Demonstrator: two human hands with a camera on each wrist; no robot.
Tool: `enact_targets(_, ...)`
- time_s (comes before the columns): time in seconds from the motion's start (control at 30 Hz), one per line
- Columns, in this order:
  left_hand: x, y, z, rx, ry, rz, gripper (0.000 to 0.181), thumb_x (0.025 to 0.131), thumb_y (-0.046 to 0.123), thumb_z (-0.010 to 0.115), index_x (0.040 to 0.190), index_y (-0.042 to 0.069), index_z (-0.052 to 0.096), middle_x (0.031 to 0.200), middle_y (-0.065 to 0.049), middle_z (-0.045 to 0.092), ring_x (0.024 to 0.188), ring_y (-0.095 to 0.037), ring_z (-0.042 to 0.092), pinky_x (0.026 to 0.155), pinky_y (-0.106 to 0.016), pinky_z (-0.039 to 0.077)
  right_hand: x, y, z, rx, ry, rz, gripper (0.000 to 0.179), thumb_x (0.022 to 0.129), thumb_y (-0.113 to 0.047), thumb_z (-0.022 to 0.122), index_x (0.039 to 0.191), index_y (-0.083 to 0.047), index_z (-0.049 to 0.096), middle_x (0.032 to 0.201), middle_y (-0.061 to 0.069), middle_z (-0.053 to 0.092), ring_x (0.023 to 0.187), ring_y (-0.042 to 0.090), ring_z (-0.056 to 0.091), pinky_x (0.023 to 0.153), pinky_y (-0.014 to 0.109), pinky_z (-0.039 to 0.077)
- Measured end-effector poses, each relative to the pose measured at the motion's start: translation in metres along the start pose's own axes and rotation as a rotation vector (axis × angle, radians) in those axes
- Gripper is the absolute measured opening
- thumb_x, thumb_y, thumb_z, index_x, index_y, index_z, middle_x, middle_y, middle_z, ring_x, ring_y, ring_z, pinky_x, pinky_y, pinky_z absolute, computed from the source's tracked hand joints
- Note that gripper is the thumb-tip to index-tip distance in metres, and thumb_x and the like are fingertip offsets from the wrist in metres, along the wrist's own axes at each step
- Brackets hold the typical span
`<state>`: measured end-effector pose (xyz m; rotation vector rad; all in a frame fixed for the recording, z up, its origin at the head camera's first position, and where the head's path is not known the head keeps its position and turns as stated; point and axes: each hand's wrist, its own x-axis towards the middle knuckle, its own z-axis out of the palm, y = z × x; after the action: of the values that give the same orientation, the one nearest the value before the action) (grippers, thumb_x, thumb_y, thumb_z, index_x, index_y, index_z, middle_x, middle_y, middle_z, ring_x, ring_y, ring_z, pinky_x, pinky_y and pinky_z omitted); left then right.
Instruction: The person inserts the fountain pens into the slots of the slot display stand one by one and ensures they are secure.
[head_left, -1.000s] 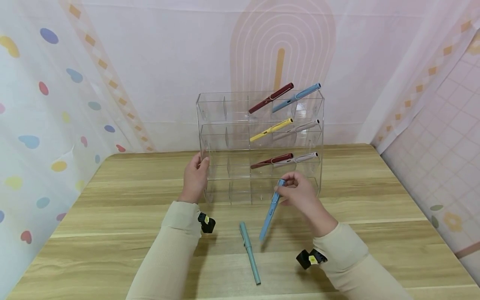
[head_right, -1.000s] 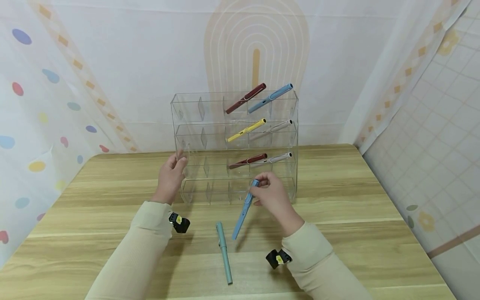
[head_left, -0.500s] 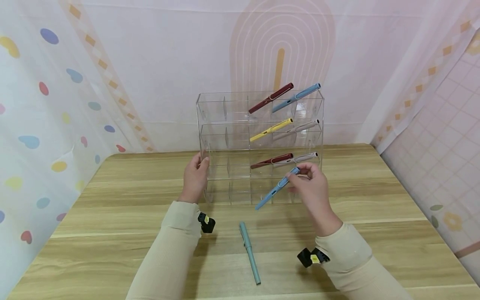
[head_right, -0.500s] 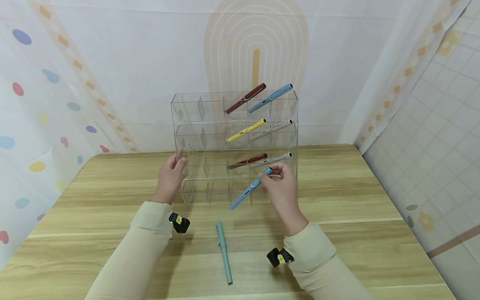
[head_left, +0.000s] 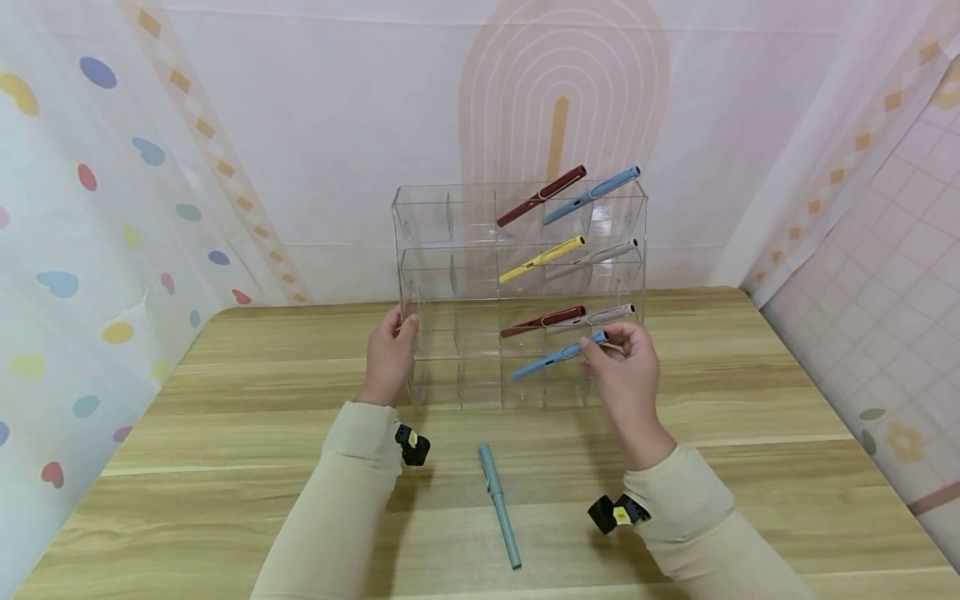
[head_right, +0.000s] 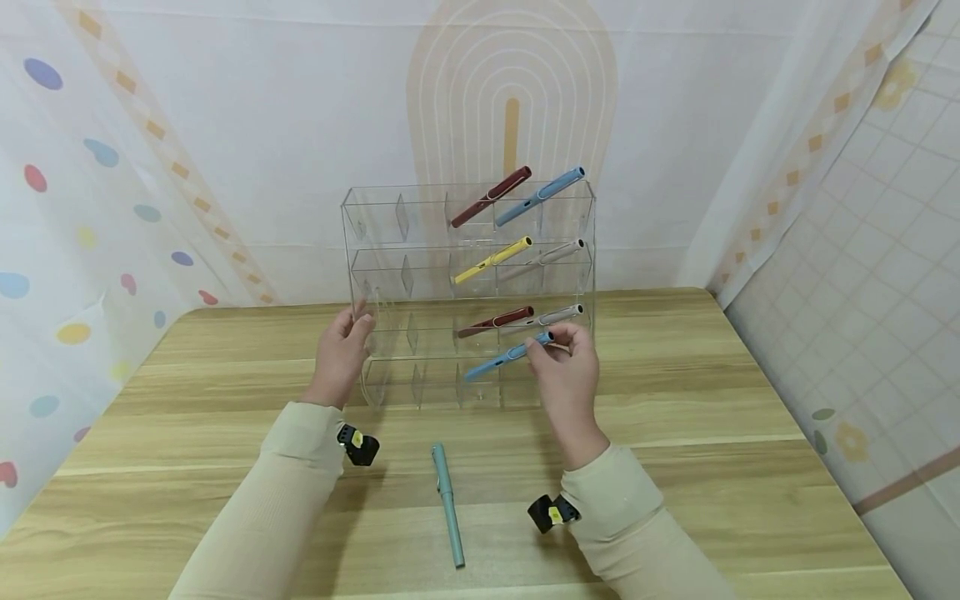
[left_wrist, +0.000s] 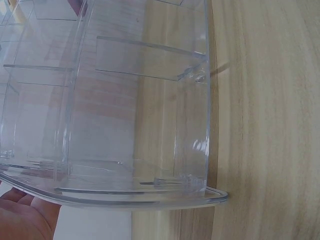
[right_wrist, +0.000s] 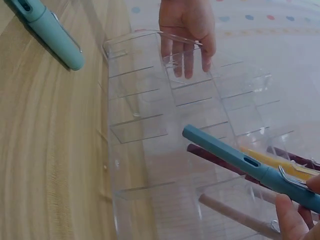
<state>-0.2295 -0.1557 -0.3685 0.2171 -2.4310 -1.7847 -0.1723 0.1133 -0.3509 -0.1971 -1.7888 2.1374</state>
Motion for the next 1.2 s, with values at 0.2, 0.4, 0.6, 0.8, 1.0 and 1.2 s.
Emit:
enact_targets(0.2,0.000,0.000,-0.001,0.002,0.010,0.012,0.043,0.105,0.026,0.040,0.145,0.011,0.042,0.143,-0.014,0.047,0.130,-0.030,0.042,0.105,-0.050,0.037,0.000,0.008,0.002,-0.008,0.017,0.008,0.023,0.085,0.010,0.064,0.099,0.000,0.047,0.091,0.003,0.049,0.070,0.003,0.059,0.059,0.018,0.053)
enact_targets(0.4,-0.001,0.001,0.000,0.004,0.008,0.019,0.044,0.105,0.026,0.040,0.146,0.011,0.042,0.144,-0.014,0.047,0.130,-0.031,0.043,0.105,-0.049,0.037,-0.001,0.018,0.004,-0.043,0.016,0.011,0.022,0.085,0.009,0.063,0.096,-0.001,0.047,0.092,0.003,0.049,0.072,0.002,0.059,0.061,0.017,0.051)
enact_targets(0.6,0.000,0.000,0.000,-0.003,0.008,0.008,0.044,0.105,0.025,0.040,0.146,0.011,0.041,0.145,-0.014,0.045,0.131,-0.030,0.042,0.106,-0.047,0.037,-0.001,0.028,0.008,-0.068,0.021,-0.009,0.022,0.084,0.011,0.063,0.094,-0.001,0.047,0.091,0.004,0.050,0.072,0.002,0.059,0.061,0.017,0.051)
enact_targets(0.8,0.001,0.000,-0.001,-0.003,0.007,-0.002,0.044,0.105,0.025,0.040,0.147,0.011,0.041,0.146,-0.013,0.045,0.131,-0.029,0.042,0.106,-0.047,0.037,-0.002,0.035,0.011,-0.102,0.031,-0.034,0.021,0.083,0.012,0.064,0.094,0.003,0.048,0.089,0.006,0.051,0.067,0.002,0.059,0.058,0.016,0.051)
enact_targets(1.0,0.000,0.000,-0.001,-0.001,0.004,0.006,0.044,0.105,0.025,0.039,0.146,0.011,0.042,0.146,-0.013,0.045,0.131,-0.030,0.042,0.106,-0.048,0.037,-0.002,0.041,0.011,-0.118,0.014,-0.055,0.021,0.083,0.012,0.064,0.096,0.007,0.048,0.089,0.006,0.050,0.067,0.002,0.058,0.059,0.016,0.051)
enact_targets(1.2,0.001,0.000,-0.001,-0.007,0.005,0.012,0.043,0.105,0.025,0.040,0.145,0.010,0.043,0.145,-0.013,0.046,0.131,-0.030,0.042,0.106,-0.048,0.037,-0.005,0.043,0.012,-0.125,0.005,-0.026,0.021,0.084,0.010,0.064,0.094,0.002,0.048,0.090,0.005,0.051,0.073,0.005,0.057,0.061,0.015,0.049)
